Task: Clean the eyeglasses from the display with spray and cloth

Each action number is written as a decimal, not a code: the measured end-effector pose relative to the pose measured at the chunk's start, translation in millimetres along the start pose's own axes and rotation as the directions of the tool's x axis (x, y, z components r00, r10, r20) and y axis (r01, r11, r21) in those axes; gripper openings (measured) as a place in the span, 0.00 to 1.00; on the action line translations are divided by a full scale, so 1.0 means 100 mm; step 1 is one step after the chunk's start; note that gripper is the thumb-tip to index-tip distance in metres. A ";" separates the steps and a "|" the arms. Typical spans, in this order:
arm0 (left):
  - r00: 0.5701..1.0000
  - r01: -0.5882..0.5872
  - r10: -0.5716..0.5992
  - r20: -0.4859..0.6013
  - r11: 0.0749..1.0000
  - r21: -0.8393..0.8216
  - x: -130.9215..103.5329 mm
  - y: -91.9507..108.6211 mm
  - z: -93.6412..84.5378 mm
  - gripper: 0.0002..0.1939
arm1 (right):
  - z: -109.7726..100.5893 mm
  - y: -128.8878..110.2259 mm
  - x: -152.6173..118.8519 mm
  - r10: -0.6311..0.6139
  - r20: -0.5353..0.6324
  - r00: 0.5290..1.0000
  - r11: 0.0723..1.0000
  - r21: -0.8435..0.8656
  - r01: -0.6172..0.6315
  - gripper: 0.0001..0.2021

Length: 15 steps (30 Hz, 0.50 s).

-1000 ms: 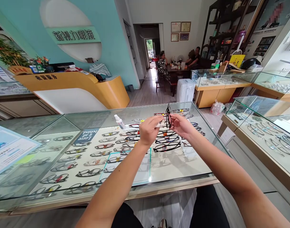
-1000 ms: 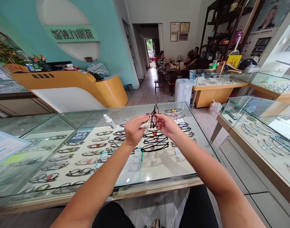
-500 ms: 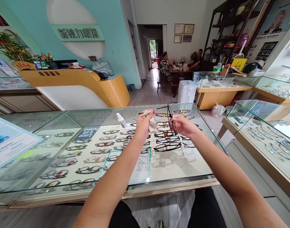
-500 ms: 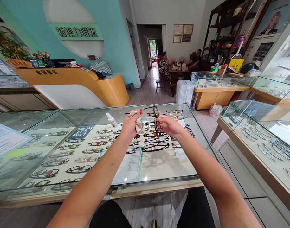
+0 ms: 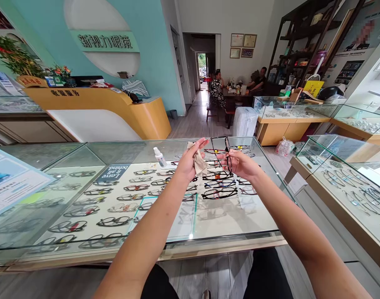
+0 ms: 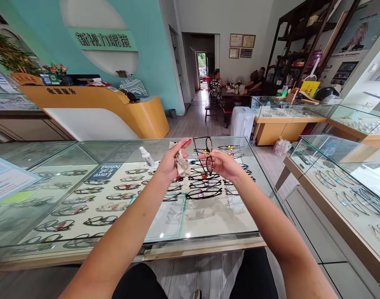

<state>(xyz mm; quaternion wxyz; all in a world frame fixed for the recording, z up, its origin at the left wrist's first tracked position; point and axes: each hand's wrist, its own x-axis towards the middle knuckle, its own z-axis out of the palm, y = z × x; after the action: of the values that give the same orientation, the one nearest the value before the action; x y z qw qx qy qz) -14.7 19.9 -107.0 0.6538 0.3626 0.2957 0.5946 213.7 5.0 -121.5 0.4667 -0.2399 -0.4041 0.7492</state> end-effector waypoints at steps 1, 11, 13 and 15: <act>1.000 -0.001 0.001 0.006 1.000 -0.005 -0.01 0.00 0.00 0.17 | 0.00 0.00 0.00 0.004 0.003 1.000 1.000 0.006 -0.004 0.17; 0.996 -0.008 0.012 0.093 0.999 -0.044 -0.04 0.03 0.00 0.18 | 0.02 -0.03 -0.04 -0.002 0.023 1.000 1.000 -0.013 0.003 0.15; 0.994 -0.009 0.016 0.110 0.998 -0.059 -0.05 0.04 -0.01 0.18 | 0.02 -0.03 -0.05 0.001 0.032 0.999 0.999 -0.032 0.000 0.15; 0.992 -0.011 0.018 0.123 0.998 -0.059 -0.05 0.04 -0.01 0.18 | 0.03 -0.03 -0.05 0.013 0.051 0.999 0.999 -0.051 -0.010 0.15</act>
<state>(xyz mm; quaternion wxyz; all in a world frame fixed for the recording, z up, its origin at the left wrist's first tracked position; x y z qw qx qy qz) -18.5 15.1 -104.6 0.6768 0.3815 0.2345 0.5842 215.5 0.1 -117.8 0.4456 -0.2346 -0.4334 0.7474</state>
